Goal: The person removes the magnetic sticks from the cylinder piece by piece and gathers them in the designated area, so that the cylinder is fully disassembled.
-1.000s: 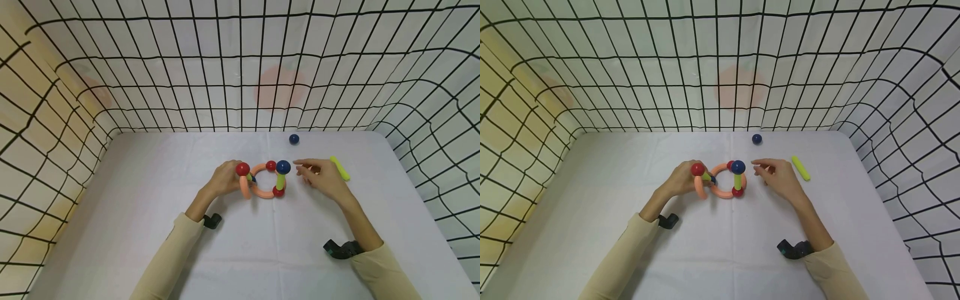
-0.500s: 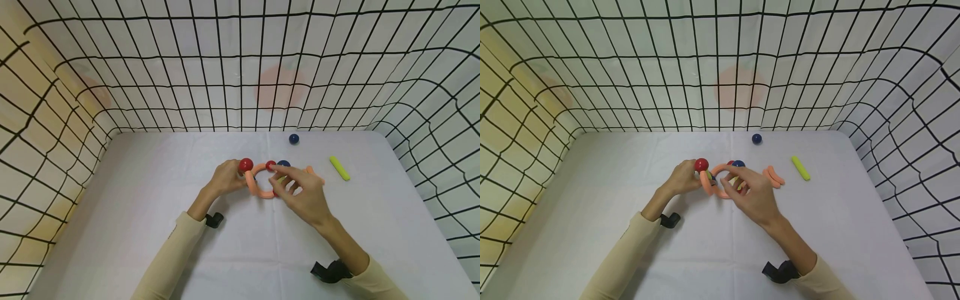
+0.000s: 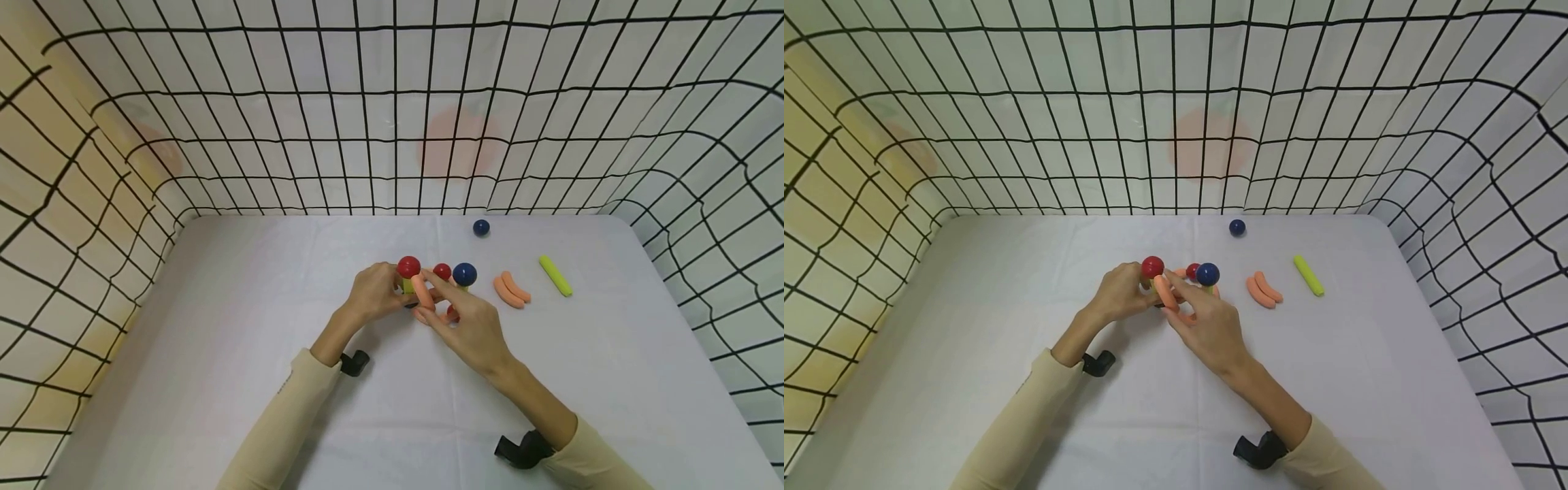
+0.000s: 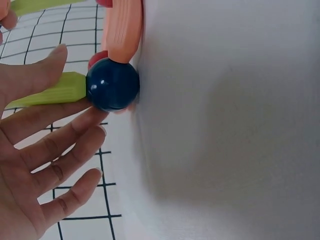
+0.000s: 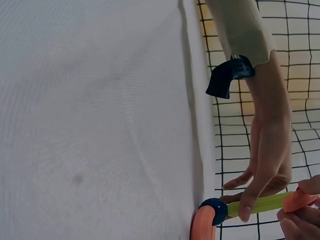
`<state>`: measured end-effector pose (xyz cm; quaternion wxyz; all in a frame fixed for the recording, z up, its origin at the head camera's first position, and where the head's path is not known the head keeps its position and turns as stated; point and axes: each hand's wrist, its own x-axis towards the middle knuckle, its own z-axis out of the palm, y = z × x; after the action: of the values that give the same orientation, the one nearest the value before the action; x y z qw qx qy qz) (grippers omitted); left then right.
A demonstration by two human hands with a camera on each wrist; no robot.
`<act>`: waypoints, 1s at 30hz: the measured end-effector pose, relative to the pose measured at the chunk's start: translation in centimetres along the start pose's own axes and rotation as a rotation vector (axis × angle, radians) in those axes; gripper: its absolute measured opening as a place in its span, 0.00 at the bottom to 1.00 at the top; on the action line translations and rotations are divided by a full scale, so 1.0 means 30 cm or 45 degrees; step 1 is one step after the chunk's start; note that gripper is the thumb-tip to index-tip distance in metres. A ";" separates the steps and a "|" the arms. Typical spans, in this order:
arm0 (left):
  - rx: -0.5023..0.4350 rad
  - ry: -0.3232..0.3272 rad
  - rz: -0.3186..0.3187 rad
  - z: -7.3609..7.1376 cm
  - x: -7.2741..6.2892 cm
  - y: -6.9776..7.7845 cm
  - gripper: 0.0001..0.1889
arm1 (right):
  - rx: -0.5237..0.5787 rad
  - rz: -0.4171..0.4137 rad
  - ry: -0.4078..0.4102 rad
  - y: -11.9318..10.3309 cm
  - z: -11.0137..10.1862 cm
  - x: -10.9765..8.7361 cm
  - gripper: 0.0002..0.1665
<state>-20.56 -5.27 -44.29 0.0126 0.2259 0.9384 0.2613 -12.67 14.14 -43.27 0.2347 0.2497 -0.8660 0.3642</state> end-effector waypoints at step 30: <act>-0.671 0.390 0.470 -0.079 -0.063 0.009 0.31 | 0.153 0.033 -0.087 0.016 -0.011 0.002 0.33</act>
<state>-19.08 -7.04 -42.29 -0.1176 0.3389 0.7730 0.5232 -12.95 14.67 -43.28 0.1849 0.2643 -0.8532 0.4098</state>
